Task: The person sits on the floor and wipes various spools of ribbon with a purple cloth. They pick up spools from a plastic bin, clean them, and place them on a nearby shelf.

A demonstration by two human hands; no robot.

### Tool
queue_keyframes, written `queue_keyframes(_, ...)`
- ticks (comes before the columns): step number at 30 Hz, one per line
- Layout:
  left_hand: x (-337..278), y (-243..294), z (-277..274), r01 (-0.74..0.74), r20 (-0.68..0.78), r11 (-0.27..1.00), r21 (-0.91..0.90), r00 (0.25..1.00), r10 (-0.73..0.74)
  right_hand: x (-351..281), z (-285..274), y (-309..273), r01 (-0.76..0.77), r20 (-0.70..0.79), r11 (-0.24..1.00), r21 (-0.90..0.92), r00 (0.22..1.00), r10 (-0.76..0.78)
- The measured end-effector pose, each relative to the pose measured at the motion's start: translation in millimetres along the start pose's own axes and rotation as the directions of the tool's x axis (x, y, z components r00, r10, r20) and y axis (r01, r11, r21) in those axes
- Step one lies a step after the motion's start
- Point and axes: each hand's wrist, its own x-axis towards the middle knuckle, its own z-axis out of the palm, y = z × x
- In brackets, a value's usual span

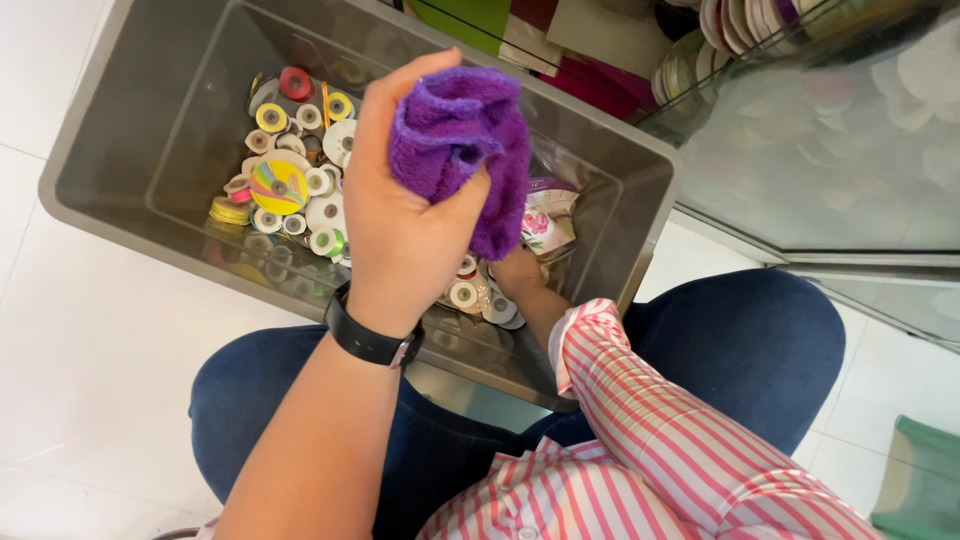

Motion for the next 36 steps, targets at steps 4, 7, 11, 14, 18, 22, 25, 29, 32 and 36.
queue_keyframes(4, 7, -14, -7, -0.025, 0.018, 0.998, -0.058, 0.999, 0.026, 1, -7, -5, 0.309, 0.225, 0.841, -0.444, 0.947, -0.229)
queue_keyframes(7, 20, -34, -13, 0.051, 0.028, 0.987, -0.150, 0.999, -0.047, 2, -37, -21, 0.265, 0.302, 0.959, -0.099, 0.926, -0.225)
queue_keyframes(11, 32, -64, -8, 0.165, -0.108, 0.945, -0.282, 0.973, -0.202, -18, -88, -26, 0.271, 0.286, 0.915, 0.298, 0.889, -0.357)
queue_keyframes(14, 35, -64, -9, 0.186, -0.121, 0.948, -0.259, 0.967, -0.223, -15, -131, -27, 0.087, 0.364, 0.770, 0.632, 0.844, -0.394)
queue_keyframes(18, 28, -60, -11, 0.164, -0.171, 0.967, -0.193, 0.965, -0.198, -46, -181, -22, 0.150, 0.326, 0.718, 0.680, 0.815, -0.479)
queue_keyframes(22, 20, -57, -12, 0.154, -0.222, 0.981, 0.121, 0.967, -0.125, -71, -201, -23, 0.012, 0.180, 0.317, 0.948, 0.802, -0.569)
queue_keyframes(25, 5, -48, 8, 0.027, -0.170, 0.983, 0.183, 0.985, 0.004, -82, -202, -22, -0.125, 0.107, 0.009, 0.992, 0.801, -0.589)
queue_keyframes(29, -16, -86, 32, -0.326, 0.196, 0.878, 0.350, 0.942, 0.272, -80, -182, -36, -0.203, -0.063, -0.363, 0.909, 0.794, -0.604)
queue_keyframes(32, -20, -89, 40, -0.365, 0.248, 0.845, 0.390, 0.926, 0.285, -55, -167, -19, -0.176, -0.053, -0.399, 0.900, 0.864, -0.501)
queue_keyframes(36, -10, -81, 32, -0.401, 0.302, 0.820, 0.409, 0.907, 0.293, -62, -166, -22, -0.168, -0.035, -0.367, 0.915, 0.873, -0.486)
